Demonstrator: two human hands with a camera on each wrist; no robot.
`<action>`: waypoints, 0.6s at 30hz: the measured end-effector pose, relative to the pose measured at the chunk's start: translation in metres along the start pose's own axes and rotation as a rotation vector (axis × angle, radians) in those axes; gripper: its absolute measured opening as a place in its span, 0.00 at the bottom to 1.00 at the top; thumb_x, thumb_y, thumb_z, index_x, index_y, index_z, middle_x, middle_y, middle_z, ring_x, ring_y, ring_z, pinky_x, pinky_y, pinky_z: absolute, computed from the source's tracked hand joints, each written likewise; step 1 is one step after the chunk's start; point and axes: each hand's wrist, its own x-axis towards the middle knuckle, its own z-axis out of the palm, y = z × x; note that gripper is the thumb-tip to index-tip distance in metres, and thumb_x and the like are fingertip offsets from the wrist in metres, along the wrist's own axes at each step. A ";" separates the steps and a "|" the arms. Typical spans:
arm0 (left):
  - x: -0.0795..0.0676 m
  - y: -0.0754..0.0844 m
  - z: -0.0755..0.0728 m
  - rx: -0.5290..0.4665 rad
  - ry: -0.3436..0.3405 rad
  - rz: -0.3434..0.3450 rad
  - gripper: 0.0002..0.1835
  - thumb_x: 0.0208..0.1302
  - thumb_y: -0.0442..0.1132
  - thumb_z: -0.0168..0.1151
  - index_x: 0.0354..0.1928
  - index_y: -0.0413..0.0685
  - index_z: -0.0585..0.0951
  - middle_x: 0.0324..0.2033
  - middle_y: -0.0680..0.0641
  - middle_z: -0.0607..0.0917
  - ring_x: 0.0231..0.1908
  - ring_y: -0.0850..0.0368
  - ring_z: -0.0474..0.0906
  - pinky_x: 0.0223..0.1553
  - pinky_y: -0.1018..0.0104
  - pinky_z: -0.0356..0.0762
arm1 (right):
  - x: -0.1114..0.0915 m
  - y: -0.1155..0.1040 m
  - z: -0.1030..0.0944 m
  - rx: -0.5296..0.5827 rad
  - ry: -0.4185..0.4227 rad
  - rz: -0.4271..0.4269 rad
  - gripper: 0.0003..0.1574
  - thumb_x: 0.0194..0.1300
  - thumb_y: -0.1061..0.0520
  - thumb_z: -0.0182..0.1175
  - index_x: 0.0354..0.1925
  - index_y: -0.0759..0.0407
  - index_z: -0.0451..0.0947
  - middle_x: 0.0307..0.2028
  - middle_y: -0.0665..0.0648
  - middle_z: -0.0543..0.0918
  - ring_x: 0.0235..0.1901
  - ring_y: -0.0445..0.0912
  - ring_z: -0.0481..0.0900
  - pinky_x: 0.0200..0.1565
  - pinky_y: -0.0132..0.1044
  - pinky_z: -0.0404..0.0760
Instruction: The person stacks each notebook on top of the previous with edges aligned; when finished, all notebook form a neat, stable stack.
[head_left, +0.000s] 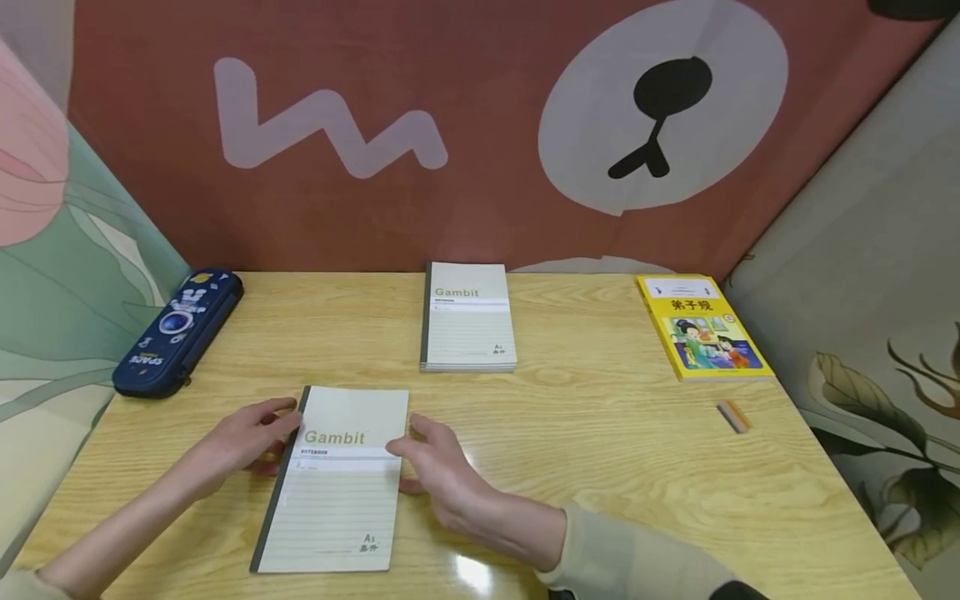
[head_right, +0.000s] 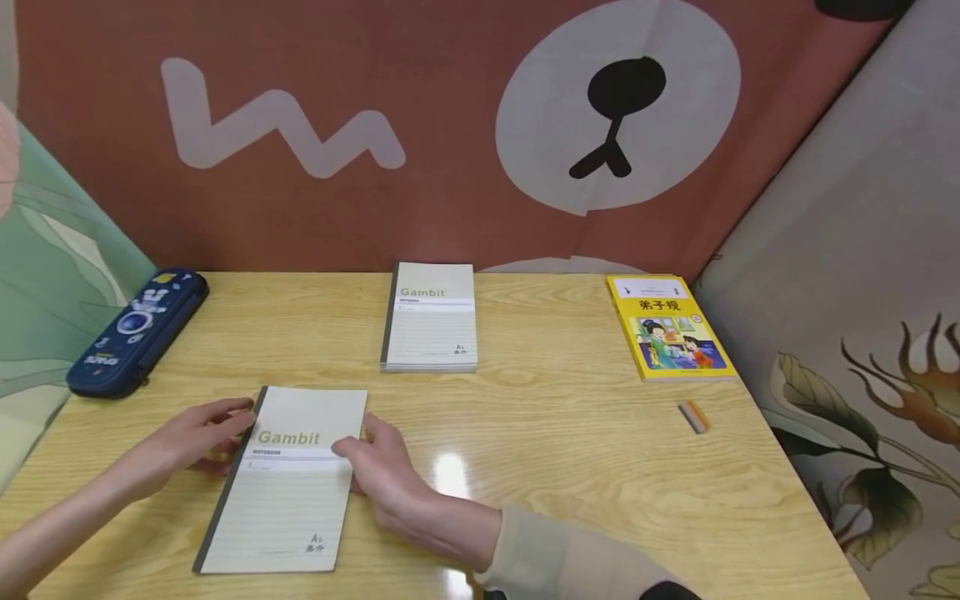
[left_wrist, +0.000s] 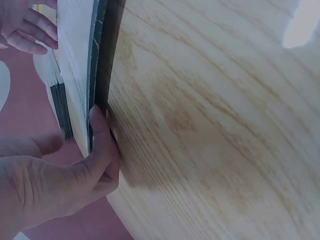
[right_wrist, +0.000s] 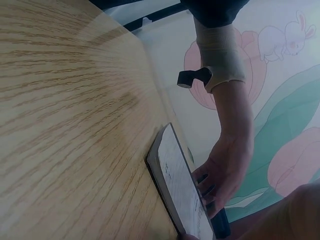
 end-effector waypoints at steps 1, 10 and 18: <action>0.000 0.000 0.000 0.008 0.000 0.011 0.37 0.79 0.47 0.53 0.76 0.27 0.57 0.52 0.31 0.79 0.42 0.53 0.80 0.35 0.64 0.85 | 0.000 0.000 0.000 0.003 -0.001 -0.003 0.50 0.68 0.60 0.60 0.77 0.76 0.48 0.80 0.72 0.48 0.75 0.68 0.58 0.59 0.57 0.83; 0.000 -0.001 0.000 0.024 0.002 0.019 0.33 0.67 0.34 0.68 0.67 0.25 0.66 0.40 0.41 0.78 0.31 0.58 0.78 0.30 0.66 0.84 | 0.005 0.001 -0.004 -0.006 0.011 0.001 0.46 0.70 0.60 0.58 0.76 0.79 0.51 0.79 0.74 0.53 0.77 0.65 0.58 0.59 0.54 0.82; 0.001 -0.001 0.002 0.009 -0.009 0.008 0.31 0.67 0.34 0.68 0.66 0.27 0.68 0.41 0.40 0.78 0.32 0.57 0.78 0.31 0.66 0.85 | 0.009 0.005 -0.006 0.003 -0.020 -0.004 0.28 0.68 0.66 0.56 0.65 0.68 0.75 0.58 0.64 0.80 0.55 0.51 0.80 0.52 0.45 0.85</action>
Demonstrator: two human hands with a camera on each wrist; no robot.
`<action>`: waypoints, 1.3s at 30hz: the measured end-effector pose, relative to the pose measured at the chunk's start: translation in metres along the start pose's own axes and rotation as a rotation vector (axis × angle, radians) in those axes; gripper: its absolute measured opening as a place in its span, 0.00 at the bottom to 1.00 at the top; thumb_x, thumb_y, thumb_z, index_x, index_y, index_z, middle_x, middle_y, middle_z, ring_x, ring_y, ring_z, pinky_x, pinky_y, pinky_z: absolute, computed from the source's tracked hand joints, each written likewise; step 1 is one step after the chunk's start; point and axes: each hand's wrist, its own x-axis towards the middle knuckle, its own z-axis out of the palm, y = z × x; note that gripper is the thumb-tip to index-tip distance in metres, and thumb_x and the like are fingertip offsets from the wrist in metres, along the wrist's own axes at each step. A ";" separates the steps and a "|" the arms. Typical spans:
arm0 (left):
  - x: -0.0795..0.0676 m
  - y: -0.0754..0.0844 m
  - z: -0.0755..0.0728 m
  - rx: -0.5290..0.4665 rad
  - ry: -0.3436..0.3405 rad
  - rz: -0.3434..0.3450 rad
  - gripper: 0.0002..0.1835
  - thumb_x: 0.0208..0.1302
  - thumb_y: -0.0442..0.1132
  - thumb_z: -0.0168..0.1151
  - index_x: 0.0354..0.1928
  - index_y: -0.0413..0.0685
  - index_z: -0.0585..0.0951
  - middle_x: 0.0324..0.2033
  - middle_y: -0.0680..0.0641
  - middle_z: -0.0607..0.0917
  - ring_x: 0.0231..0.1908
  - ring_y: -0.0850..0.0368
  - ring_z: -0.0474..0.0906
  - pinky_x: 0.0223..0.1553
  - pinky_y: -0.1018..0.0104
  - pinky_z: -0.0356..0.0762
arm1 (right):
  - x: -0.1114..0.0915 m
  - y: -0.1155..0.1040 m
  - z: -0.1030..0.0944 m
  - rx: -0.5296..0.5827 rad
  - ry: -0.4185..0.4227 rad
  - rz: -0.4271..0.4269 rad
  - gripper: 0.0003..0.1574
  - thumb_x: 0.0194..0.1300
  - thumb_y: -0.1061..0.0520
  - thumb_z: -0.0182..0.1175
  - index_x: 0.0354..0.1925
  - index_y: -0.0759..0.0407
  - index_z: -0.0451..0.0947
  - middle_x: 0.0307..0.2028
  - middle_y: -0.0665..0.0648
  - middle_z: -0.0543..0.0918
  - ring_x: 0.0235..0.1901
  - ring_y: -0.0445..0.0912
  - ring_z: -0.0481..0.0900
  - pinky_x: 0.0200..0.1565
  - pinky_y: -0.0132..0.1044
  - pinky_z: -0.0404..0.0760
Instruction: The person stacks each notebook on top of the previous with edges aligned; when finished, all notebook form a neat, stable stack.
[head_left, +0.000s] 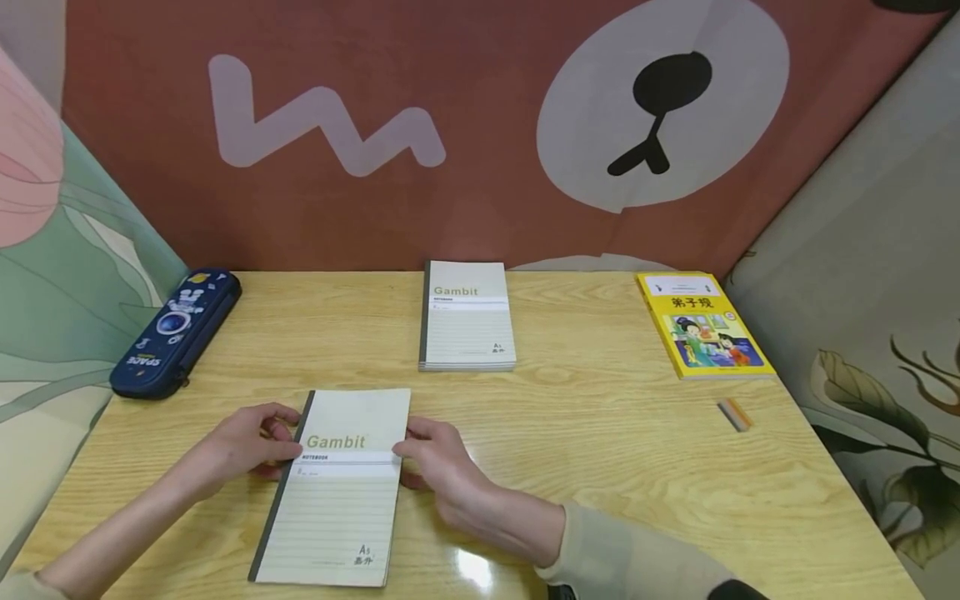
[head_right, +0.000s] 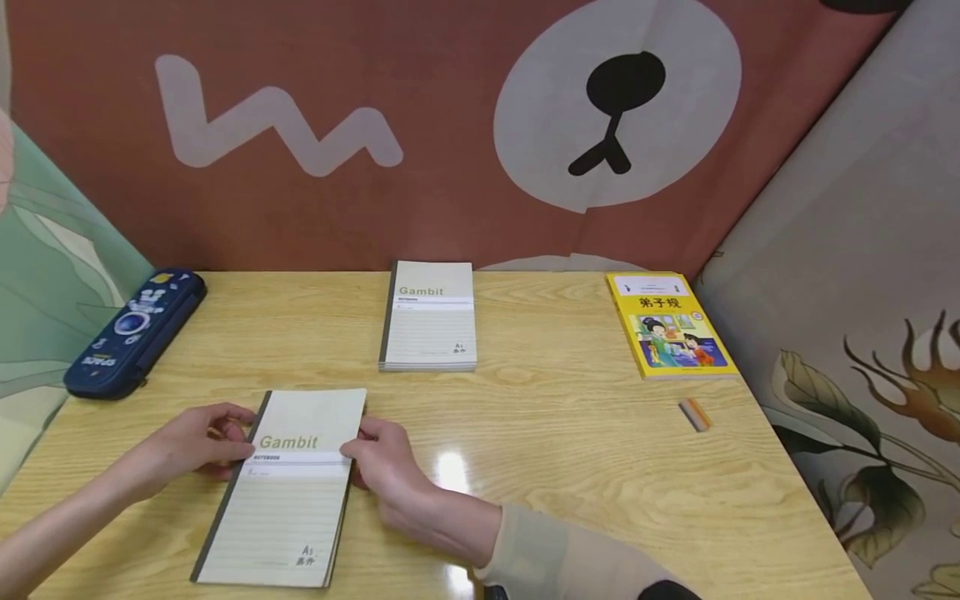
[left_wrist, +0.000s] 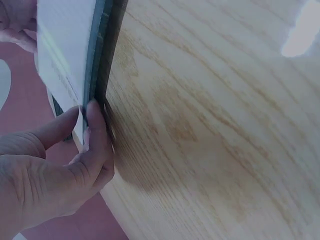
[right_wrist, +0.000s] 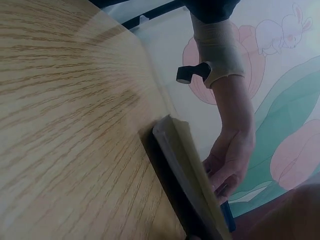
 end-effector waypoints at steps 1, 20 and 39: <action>0.000 0.000 0.000 0.000 -0.004 -0.001 0.31 0.67 0.34 0.68 0.66 0.27 0.68 0.42 0.40 0.77 0.33 0.57 0.78 0.31 0.65 0.85 | 0.000 0.001 0.000 0.007 -0.011 -0.005 0.28 0.67 0.68 0.56 0.65 0.65 0.76 0.53 0.62 0.80 0.51 0.49 0.81 0.50 0.44 0.86; -0.003 0.026 -0.011 -0.114 -0.036 0.158 0.40 0.73 0.41 0.63 0.77 0.33 0.55 0.51 0.36 0.78 0.41 0.55 0.82 0.42 0.65 0.87 | 0.014 -0.013 -0.033 -0.012 -0.073 -0.078 0.54 0.67 0.75 0.55 0.82 0.42 0.52 0.49 0.64 0.89 0.37 0.47 0.88 0.33 0.32 0.87; 0.018 0.099 -0.004 -0.264 -0.063 0.286 0.49 0.74 0.48 0.63 0.84 0.64 0.40 0.51 0.40 0.78 0.46 0.53 0.81 0.47 0.63 0.84 | 0.031 -0.073 -0.085 0.107 0.064 -0.161 0.35 0.72 0.68 0.60 0.72 0.47 0.71 0.45 0.54 0.89 0.36 0.41 0.88 0.34 0.30 0.84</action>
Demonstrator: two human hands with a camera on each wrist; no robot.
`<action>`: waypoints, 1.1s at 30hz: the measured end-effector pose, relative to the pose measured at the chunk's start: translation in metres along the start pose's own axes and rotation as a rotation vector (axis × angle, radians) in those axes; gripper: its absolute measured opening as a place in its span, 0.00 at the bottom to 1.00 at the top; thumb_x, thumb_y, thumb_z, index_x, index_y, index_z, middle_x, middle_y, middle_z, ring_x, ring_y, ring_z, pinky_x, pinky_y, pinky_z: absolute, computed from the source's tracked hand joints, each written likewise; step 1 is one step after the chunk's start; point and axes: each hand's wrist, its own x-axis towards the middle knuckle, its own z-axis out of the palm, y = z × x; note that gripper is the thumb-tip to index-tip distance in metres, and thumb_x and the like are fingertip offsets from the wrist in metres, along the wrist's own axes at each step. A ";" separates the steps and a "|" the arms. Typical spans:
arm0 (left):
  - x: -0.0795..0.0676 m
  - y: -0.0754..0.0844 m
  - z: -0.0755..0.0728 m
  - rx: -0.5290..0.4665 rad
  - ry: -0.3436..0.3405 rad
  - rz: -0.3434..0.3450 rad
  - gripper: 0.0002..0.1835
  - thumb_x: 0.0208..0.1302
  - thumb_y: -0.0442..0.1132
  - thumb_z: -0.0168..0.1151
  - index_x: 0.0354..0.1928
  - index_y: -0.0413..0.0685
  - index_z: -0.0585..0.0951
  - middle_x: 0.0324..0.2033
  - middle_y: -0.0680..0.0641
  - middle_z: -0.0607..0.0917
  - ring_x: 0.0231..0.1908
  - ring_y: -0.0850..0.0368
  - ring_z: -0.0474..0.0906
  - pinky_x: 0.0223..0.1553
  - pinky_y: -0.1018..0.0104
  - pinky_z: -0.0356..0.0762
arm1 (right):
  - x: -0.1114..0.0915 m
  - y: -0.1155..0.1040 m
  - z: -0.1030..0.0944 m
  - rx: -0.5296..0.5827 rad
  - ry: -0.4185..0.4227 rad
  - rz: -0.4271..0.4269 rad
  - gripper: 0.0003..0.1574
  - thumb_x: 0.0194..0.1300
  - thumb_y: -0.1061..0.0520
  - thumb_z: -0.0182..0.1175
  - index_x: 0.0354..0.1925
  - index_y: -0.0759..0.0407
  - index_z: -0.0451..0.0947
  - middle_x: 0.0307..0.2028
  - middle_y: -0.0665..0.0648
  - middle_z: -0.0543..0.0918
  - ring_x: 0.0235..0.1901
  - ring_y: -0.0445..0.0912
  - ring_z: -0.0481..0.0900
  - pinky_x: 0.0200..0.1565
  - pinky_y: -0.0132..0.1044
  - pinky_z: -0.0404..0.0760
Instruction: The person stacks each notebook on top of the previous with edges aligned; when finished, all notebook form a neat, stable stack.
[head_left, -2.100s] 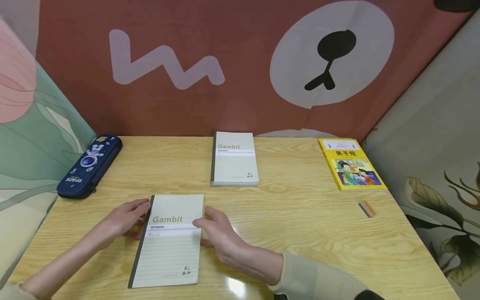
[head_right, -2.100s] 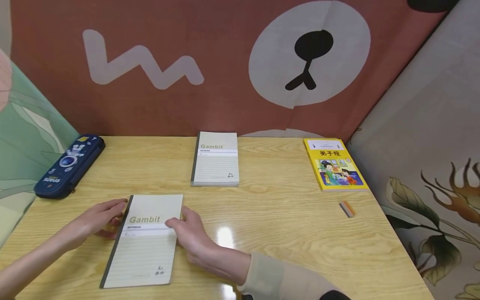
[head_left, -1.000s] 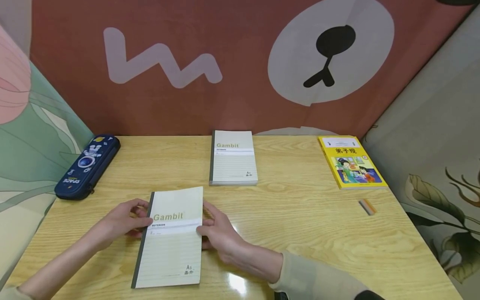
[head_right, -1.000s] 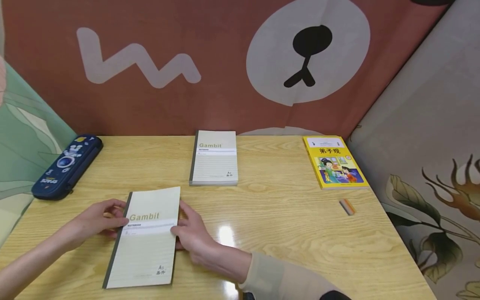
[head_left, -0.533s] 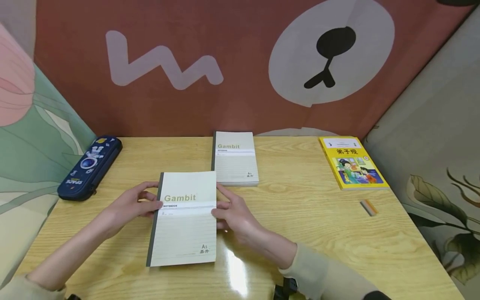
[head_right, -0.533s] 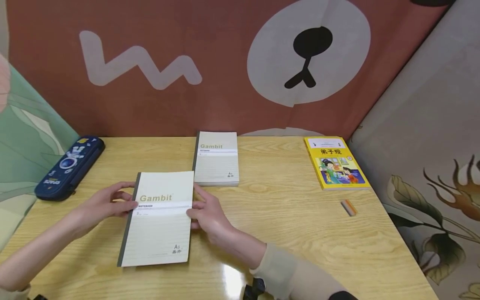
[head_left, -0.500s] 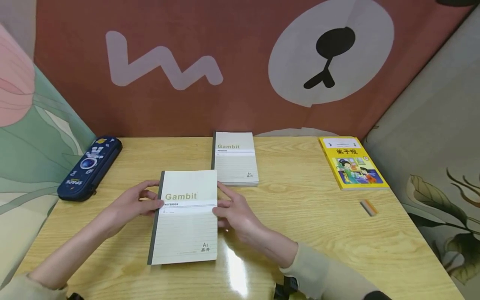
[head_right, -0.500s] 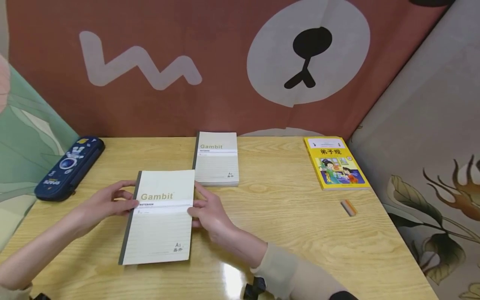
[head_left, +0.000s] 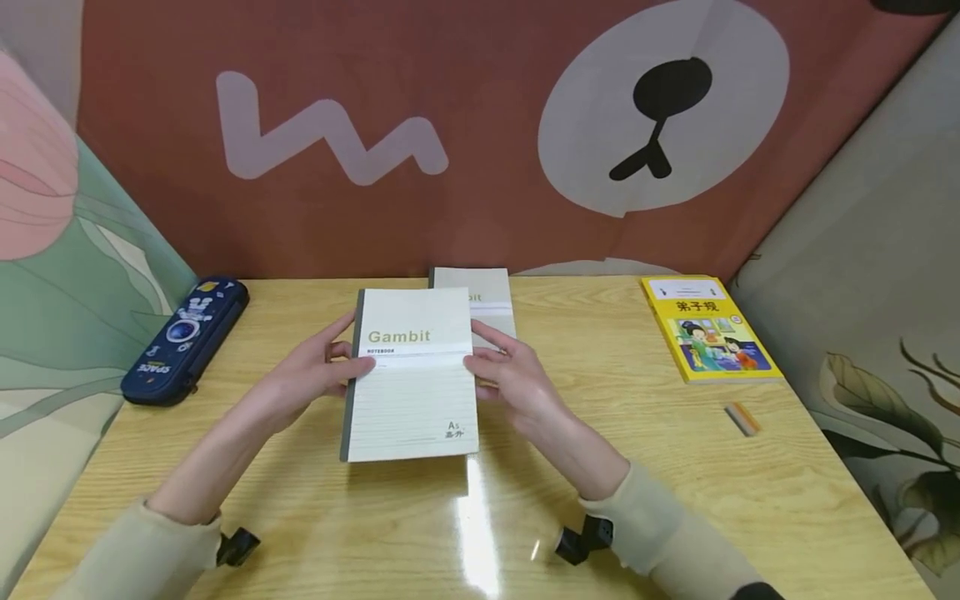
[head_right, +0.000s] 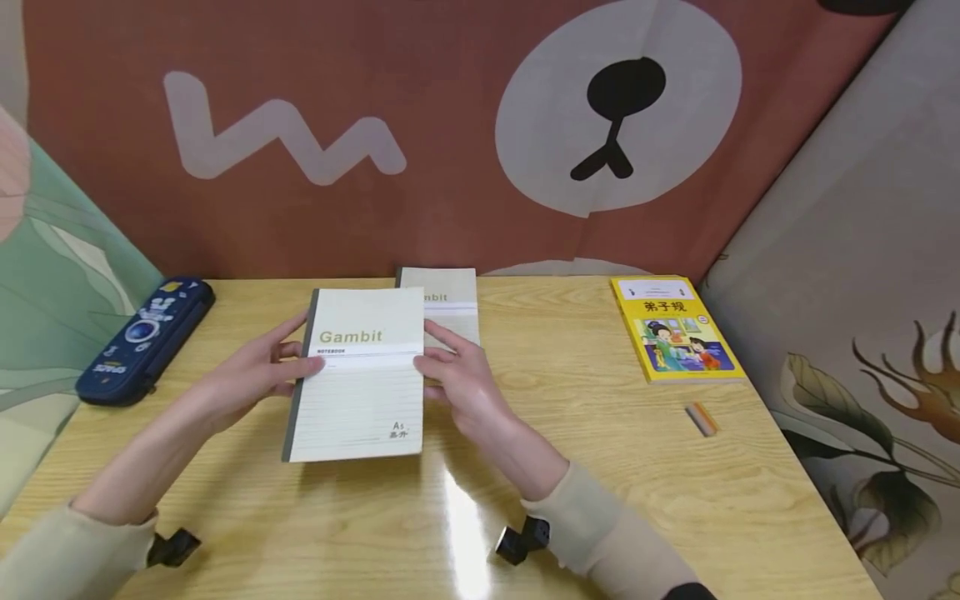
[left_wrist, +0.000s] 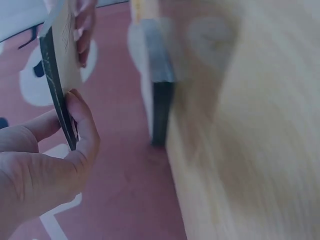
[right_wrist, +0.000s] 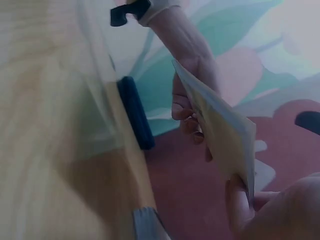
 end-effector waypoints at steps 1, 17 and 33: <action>0.003 0.003 0.002 -0.018 0.002 0.012 0.49 0.74 0.48 0.63 0.83 0.66 0.40 0.52 0.39 0.78 0.46 0.53 0.81 0.47 0.63 0.84 | 0.001 -0.004 -0.003 0.010 0.008 0.001 0.34 0.72 0.67 0.60 0.72 0.47 0.72 0.43 0.51 0.88 0.35 0.40 0.87 0.34 0.30 0.84; 0.064 0.035 0.035 -0.398 0.100 0.155 0.39 0.76 0.40 0.59 0.82 0.61 0.54 0.51 0.49 0.75 0.51 0.56 0.74 0.56 0.60 0.76 | 0.037 -0.039 -0.045 0.150 0.145 -0.091 0.29 0.75 0.61 0.60 0.72 0.56 0.72 0.46 0.46 0.86 0.39 0.37 0.84 0.35 0.27 0.81; 0.101 0.019 0.055 -0.520 0.208 0.108 0.32 0.79 0.40 0.54 0.80 0.51 0.60 0.52 0.49 0.78 0.51 0.58 0.76 0.58 0.61 0.75 | 0.073 -0.026 -0.066 0.169 0.149 -0.109 0.33 0.75 0.66 0.55 0.75 0.58 0.67 0.69 0.58 0.76 0.46 0.36 0.82 0.40 0.24 0.81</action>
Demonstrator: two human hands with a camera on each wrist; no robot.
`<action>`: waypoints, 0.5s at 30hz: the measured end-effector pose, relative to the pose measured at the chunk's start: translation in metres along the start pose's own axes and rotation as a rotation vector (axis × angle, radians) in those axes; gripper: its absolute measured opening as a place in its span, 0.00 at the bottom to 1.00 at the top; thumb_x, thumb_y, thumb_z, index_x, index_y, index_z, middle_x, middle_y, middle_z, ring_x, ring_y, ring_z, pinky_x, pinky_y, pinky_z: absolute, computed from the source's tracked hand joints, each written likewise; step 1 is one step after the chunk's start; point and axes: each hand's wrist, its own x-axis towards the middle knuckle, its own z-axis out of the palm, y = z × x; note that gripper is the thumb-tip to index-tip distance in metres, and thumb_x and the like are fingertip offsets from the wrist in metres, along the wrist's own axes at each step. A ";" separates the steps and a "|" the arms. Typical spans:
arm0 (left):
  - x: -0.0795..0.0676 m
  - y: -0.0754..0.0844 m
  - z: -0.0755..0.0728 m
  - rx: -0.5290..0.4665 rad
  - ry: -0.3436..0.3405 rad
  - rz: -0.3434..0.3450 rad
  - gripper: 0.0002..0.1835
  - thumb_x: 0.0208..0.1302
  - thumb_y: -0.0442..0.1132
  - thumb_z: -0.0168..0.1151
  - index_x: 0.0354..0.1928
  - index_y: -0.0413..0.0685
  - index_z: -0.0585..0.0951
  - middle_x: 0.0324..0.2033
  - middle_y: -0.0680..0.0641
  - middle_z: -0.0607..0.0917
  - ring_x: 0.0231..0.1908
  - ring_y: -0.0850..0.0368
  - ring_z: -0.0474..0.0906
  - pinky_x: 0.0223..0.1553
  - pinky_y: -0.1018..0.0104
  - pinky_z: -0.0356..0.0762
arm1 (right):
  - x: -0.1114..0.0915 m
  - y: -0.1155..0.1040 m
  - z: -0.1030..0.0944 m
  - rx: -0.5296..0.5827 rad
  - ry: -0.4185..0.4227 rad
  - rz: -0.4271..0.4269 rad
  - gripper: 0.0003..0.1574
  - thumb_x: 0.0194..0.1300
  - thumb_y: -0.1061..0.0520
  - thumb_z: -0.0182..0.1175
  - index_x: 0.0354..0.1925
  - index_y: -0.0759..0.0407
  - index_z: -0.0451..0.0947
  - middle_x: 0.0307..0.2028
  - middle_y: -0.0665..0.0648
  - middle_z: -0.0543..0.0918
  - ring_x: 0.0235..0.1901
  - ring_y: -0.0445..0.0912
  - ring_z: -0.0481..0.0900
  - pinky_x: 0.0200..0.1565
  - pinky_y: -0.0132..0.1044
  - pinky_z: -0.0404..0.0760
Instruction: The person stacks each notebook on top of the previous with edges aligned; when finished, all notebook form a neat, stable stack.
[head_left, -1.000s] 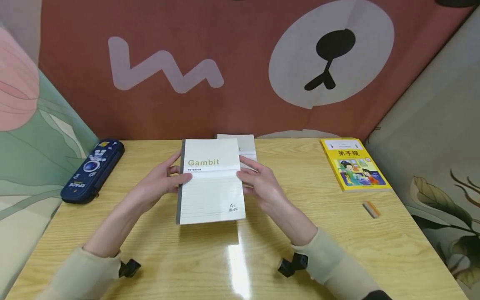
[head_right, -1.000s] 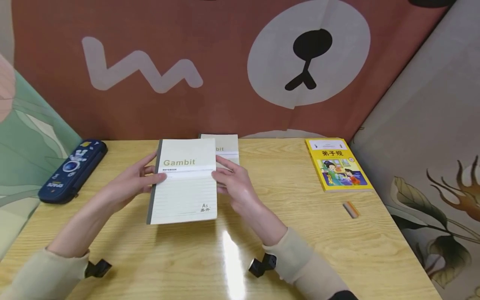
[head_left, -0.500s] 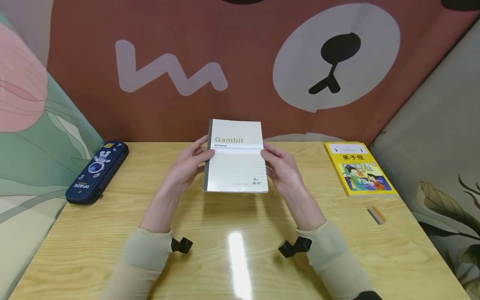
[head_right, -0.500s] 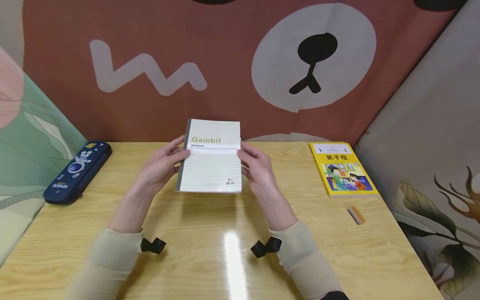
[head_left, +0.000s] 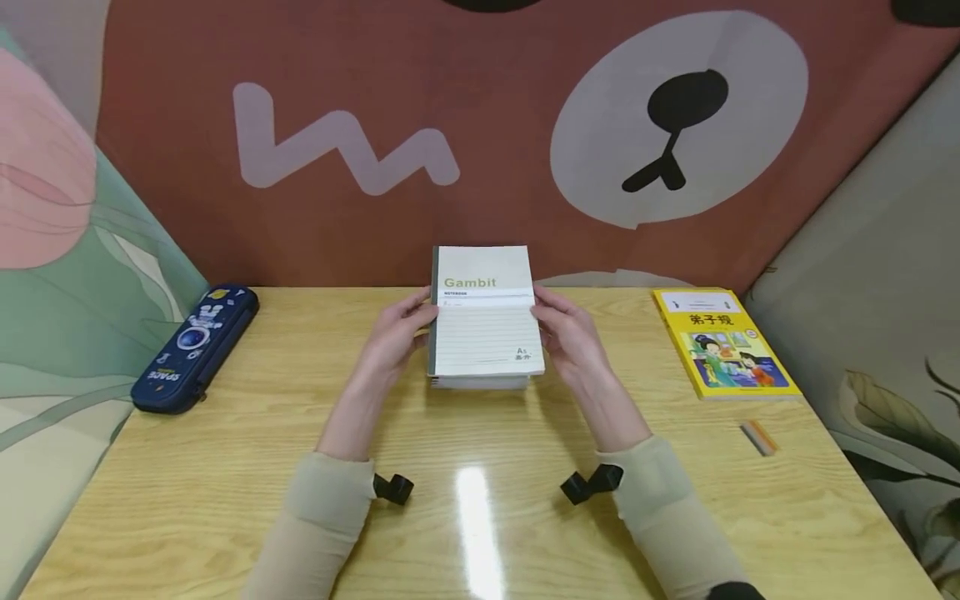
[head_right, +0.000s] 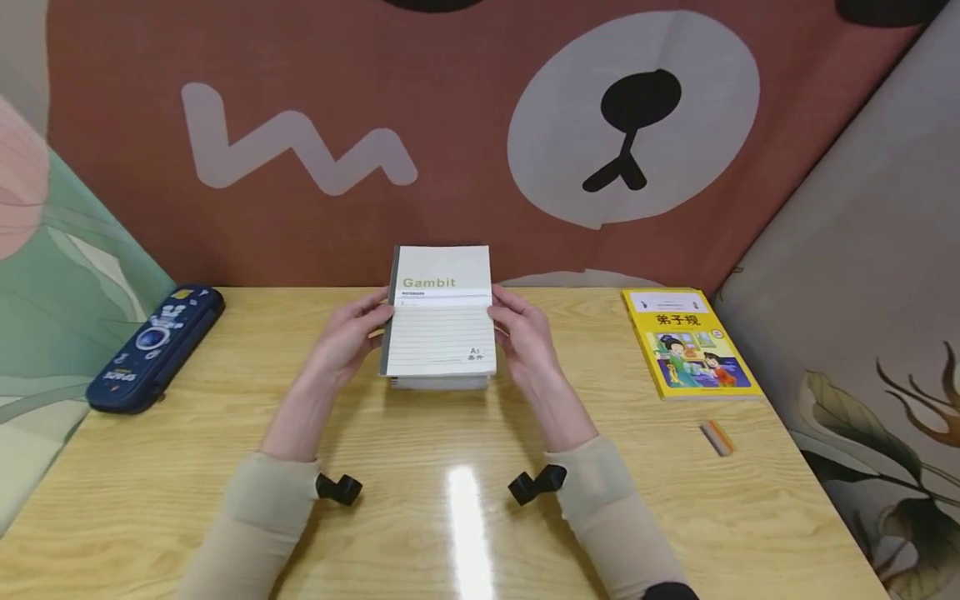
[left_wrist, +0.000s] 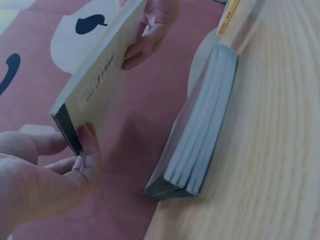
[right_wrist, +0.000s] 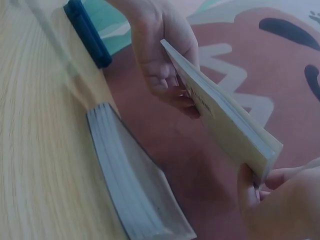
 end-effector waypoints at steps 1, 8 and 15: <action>0.001 -0.001 0.001 -0.003 -0.003 0.001 0.31 0.79 0.39 0.54 0.80 0.50 0.60 0.53 0.48 0.78 0.51 0.58 0.76 0.58 0.60 0.75 | 0.001 0.000 -0.001 -0.006 -0.004 -0.006 0.33 0.75 0.67 0.54 0.75 0.59 0.66 0.70 0.58 0.75 0.46 0.36 0.82 0.41 0.24 0.81; 0.005 -0.009 -0.002 0.011 -0.015 0.010 0.30 0.79 0.35 0.51 0.80 0.48 0.61 0.64 0.43 0.75 0.59 0.55 0.73 0.64 0.59 0.71 | 0.009 0.007 -0.006 -0.026 -0.016 -0.031 0.33 0.74 0.70 0.54 0.75 0.64 0.66 0.48 0.47 0.83 0.42 0.35 0.82 0.43 0.25 0.82; 0.010 -0.018 -0.005 0.033 -0.042 -0.002 0.34 0.76 0.30 0.53 0.81 0.51 0.59 0.73 0.45 0.72 0.62 0.53 0.73 0.56 0.66 0.74 | 0.012 0.013 -0.008 -0.090 -0.039 -0.051 0.35 0.73 0.72 0.52 0.76 0.63 0.64 0.70 0.63 0.74 0.48 0.37 0.81 0.47 0.27 0.81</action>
